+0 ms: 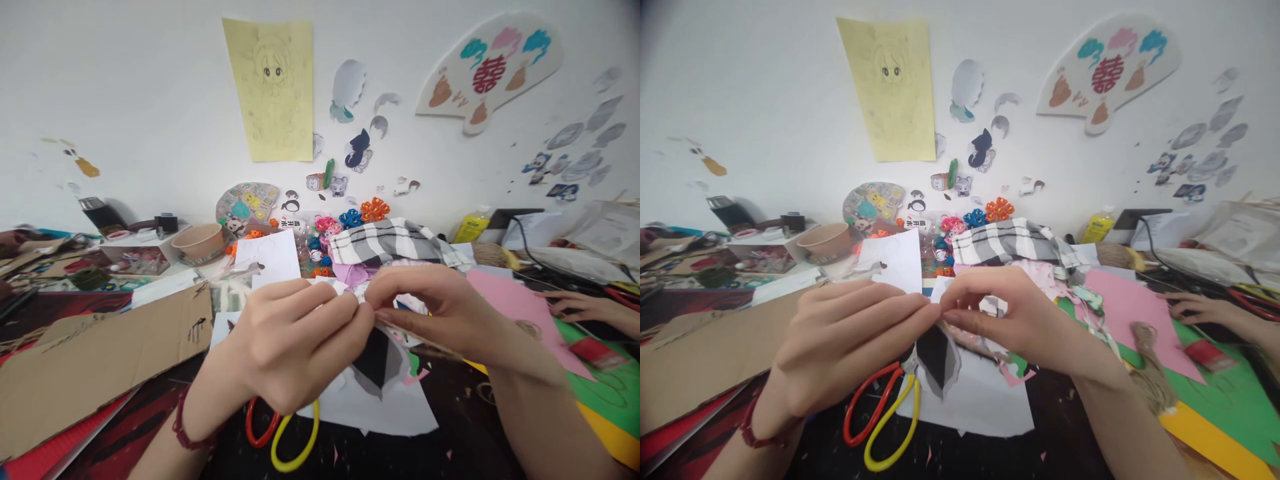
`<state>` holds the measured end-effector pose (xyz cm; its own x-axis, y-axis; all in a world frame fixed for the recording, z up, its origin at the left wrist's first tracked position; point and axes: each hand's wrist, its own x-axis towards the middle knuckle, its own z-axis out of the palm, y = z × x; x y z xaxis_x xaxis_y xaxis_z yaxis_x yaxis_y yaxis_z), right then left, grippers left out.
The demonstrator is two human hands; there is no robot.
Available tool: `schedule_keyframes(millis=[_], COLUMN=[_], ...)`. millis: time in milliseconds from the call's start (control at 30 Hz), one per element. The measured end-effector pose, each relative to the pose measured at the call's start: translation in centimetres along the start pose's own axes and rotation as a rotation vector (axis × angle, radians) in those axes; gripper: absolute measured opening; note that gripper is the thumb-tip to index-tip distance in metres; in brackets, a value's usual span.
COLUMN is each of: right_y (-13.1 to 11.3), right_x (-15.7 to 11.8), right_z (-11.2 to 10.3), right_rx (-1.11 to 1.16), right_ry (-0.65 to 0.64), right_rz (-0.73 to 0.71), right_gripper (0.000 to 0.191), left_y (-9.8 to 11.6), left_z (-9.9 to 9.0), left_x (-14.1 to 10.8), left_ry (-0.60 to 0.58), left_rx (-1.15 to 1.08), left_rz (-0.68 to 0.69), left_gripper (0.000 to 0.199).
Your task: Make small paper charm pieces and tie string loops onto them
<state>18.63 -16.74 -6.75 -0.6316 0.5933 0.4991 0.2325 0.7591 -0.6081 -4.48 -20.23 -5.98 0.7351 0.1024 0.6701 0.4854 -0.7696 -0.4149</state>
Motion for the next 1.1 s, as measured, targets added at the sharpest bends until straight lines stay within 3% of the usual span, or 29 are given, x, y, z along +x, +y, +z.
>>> schedule_keyframes(millis=[233,433,600,867,1100], right_y=[-1.3,-1.4,-1.1,-1.4,-1.1], right_x=[-1.3,-1.3,-0.8,-0.8,-0.4], right_z=[-0.4,0.9,1.1,1.8,2.4], right_rx=[-0.220,-0.330,-0.322,-0.322,-0.425], right_ry=[0.312,0.330,0.354,0.393,0.396], right_rz=[-0.079,-0.170,-0.076,0.046,-0.030], right_gripper=[0.022,0.018,0.017,0.014,0.012], left_y=[0.1,-0.1,-0.6,-0.1,-0.3], left_z=[0.3,1.4,2.7,3.1,4.3], left_x=[-0.1,-0.3,-0.2,0.0,0.0], left_ry=[0.052,0.112,0.234,0.191,0.192], left_rx=[0.031,0.072,0.104,0.114,0.166], left_rz=[-0.037,-0.070,-0.050,-0.056,-0.094], left_gripper=[0.018,0.013,0.012,0.012,0.008])
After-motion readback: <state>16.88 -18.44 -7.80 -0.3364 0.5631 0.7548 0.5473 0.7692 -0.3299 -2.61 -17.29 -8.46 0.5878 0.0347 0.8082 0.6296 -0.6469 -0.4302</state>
